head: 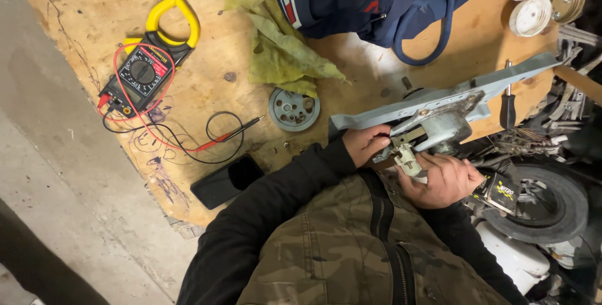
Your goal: The person selects a socket wrench from a tool case, then works at a wooden workbench on an electric motor assembly bolted to a metal bracket. They use the socket wrench and a screwdriver to loosen and remove fasteners, detach small mounting hardware, and manipulate the motor and its attached components while disassembling the unit.
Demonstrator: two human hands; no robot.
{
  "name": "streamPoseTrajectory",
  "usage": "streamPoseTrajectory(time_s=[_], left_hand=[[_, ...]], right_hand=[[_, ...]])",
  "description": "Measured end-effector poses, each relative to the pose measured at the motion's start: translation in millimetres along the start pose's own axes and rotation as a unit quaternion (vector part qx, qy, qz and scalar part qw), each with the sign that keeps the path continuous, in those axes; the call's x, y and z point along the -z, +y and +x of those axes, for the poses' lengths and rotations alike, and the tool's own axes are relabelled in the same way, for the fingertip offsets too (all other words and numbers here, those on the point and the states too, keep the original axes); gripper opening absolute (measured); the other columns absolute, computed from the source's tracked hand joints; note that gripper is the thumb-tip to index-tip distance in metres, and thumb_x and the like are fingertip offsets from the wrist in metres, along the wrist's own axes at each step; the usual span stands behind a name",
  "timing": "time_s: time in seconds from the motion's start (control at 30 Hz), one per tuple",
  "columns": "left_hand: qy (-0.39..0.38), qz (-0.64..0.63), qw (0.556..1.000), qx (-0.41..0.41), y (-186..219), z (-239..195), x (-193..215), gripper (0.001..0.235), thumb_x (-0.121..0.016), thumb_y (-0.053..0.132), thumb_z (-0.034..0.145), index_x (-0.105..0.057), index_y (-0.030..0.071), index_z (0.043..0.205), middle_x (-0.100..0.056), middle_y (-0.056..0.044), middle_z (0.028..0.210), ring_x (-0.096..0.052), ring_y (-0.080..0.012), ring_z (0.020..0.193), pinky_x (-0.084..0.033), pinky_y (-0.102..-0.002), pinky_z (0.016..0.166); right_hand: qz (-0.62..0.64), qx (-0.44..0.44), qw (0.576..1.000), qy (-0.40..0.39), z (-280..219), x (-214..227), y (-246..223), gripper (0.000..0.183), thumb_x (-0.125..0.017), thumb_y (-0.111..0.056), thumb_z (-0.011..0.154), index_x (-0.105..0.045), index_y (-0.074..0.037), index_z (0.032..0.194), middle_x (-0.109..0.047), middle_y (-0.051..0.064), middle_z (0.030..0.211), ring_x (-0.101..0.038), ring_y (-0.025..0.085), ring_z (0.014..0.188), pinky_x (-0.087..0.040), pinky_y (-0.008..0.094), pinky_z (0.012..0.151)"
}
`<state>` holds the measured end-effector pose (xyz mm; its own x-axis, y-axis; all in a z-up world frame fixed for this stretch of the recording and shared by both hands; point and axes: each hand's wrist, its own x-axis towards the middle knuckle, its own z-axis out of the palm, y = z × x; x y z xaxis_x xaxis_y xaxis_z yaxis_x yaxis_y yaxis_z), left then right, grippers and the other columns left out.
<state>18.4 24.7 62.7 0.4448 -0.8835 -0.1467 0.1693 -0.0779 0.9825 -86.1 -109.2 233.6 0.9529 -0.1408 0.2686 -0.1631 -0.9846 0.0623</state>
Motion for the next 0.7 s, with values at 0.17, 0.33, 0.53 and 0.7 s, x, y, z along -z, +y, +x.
streamPoseTrajectory(time_s=[0.17,0.33,0.53,0.7], left_hand=[[-0.037,-0.107,0.993,-0.033,3.6,-12.5,11.1,0.052,-0.071,0.033,0.099,-0.055,0.007,0.142,-0.07,-0.012,0.124,-0.069,-0.0246,0.116,-0.055,-0.039,0.101],[-0.035,-0.047,0.998,-0.005,3.9,-13.5,9.0,0.077,-0.088,0.038,0.078,-0.056,0.007,0.14,-0.069,-0.015,0.126,-0.069,-0.0266,0.116,-0.055,-0.039,0.1],[-0.045,-0.052,0.997,-0.027,0.9,-10.4,9.9,0.073,-0.087,0.035,0.08,-0.058,0.007,0.14,-0.072,-0.014,0.122,-0.072,-0.026,0.114,-0.057,-0.037,0.1],[-0.032,-0.017,0.997,-0.066,6.4,-7.2,6.4,0.065,-0.083,0.032,0.083,-0.058,0.007,0.138,-0.074,-0.016,0.121,-0.074,-0.0268,0.112,-0.059,-0.037,0.098]], right_hand=[[0.005,0.007,1.0,-0.021,-2.9,-1.4,4.6,0.035,-0.087,-0.047,0.082,-0.068,-0.019,0.09,-0.068,-0.008,0.098,-0.065,0.015,0.092,-0.038,0.037,0.091],[-0.001,0.022,1.0,-0.011,0.6,0.4,2.8,0.034,-0.087,-0.046,0.081,-0.069,-0.02,0.093,-0.069,-0.009,0.099,-0.065,0.014,0.091,-0.038,0.037,0.09],[-0.002,0.016,1.0,-0.014,-1.7,-0.2,5.8,0.033,-0.087,-0.045,0.081,-0.069,-0.02,0.093,-0.069,-0.009,0.099,-0.065,0.014,0.092,-0.037,0.037,0.092],[0.006,0.022,1.0,-0.011,-8.8,-5.0,11.5,0.031,-0.088,-0.043,0.079,-0.071,-0.021,0.093,-0.069,-0.01,0.099,-0.065,0.013,0.094,-0.038,0.038,0.095]])
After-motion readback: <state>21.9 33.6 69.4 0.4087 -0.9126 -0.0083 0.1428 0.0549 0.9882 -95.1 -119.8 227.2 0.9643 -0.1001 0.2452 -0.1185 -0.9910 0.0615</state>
